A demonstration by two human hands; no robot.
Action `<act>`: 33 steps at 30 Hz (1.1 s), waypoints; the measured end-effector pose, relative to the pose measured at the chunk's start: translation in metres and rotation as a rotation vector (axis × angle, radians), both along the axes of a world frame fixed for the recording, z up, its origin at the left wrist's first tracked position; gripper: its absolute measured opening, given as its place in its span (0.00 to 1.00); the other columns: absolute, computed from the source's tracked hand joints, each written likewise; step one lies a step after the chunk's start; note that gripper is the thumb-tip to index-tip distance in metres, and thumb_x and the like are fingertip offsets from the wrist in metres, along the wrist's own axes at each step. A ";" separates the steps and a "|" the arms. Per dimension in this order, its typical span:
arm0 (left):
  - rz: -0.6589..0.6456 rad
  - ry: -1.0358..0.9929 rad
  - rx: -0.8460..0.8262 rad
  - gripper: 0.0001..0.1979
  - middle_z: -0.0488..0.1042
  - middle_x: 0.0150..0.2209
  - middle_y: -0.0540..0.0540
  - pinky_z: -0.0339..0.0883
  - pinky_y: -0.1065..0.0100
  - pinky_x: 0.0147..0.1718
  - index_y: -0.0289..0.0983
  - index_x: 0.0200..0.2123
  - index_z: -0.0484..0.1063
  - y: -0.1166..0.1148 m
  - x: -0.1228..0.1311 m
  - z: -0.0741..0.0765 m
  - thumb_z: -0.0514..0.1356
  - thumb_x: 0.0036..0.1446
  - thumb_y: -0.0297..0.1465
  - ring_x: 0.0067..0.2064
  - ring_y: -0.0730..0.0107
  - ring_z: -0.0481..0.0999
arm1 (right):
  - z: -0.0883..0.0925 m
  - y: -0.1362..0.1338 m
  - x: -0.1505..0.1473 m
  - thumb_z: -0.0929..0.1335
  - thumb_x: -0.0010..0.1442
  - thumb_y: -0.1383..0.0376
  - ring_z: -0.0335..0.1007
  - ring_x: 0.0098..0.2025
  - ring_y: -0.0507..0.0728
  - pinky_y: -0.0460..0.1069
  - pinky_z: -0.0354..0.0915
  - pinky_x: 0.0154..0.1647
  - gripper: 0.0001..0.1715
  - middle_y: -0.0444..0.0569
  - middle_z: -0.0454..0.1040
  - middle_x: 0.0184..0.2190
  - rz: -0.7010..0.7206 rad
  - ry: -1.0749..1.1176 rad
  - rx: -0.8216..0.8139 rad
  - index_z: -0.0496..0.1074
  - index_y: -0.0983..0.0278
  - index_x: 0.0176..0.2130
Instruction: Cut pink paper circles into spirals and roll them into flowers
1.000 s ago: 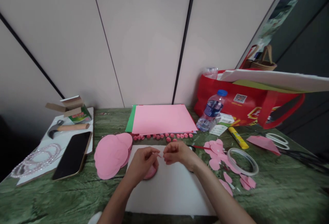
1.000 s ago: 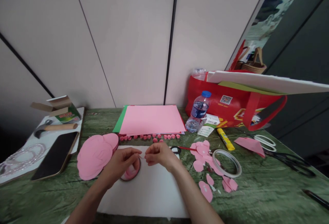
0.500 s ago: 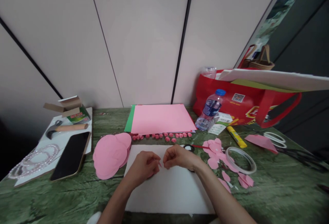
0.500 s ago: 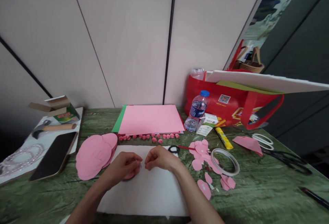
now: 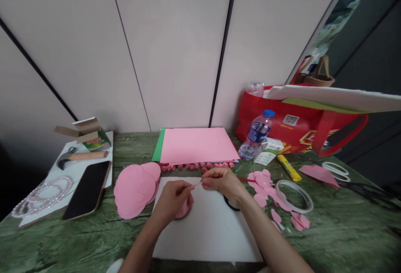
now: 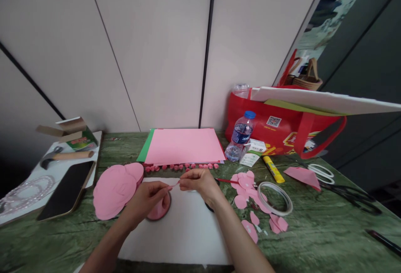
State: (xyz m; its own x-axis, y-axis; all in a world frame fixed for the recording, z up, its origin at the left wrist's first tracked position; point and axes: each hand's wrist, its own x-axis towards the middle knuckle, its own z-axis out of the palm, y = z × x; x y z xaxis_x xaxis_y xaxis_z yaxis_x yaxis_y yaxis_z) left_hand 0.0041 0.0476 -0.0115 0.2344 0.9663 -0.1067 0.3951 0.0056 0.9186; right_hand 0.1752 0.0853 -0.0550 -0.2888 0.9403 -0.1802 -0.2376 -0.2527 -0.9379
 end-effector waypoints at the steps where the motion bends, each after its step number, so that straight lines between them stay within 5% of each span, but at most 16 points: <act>1: 0.001 -0.008 -0.002 0.17 0.70 0.16 0.49 0.60 0.71 0.26 0.36 0.16 0.68 0.000 0.000 0.001 0.51 0.50 0.37 0.21 0.71 0.67 | 0.000 0.000 0.000 0.75 0.35 0.63 0.69 0.22 0.50 0.47 0.67 0.29 0.14 0.45 0.74 0.20 -0.007 -0.009 0.006 0.75 0.67 0.25; 15: 0.007 -0.030 -0.013 0.16 0.71 0.16 0.48 0.59 0.71 0.25 0.35 0.18 0.69 -0.001 0.000 0.002 0.50 0.51 0.36 0.21 0.71 0.67 | -0.004 0.002 0.001 0.74 0.37 0.63 0.71 0.27 0.51 0.48 0.67 0.33 0.14 0.48 0.77 0.29 0.005 0.044 0.068 0.75 0.66 0.28; 27: -0.010 -0.028 -0.006 0.16 0.70 0.17 0.49 0.58 0.71 0.26 0.34 0.19 0.69 -0.001 0.000 0.000 0.50 0.52 0.36 0.21 0.72 0.66 | -0.001 0.002 -0.002 0.75 0.35 0.64 0.68 0.21 0.49 0.45 0.66 0.26 0.13 0.44 0.74 0.20 -0.050 0.034 0.051 0.73 0.66 0.24; 33: -0.026 -0.025 0.016 0.17 0.70 0.17 0.49 0.59 0.72 0.26 0.34 0.21 0.69 0.001 -0.001 -0.002 0.49 0.53 0.37 0.22 0.72 0.66 | 0.002 0.001 -0.003 0.75 0.36 0.64 0.70 0.24 0.50 0.47 0.67 0.31 0.11 0.46 0.75 0.21 -0.084 0.035 0.052 0.75 0.67 0.24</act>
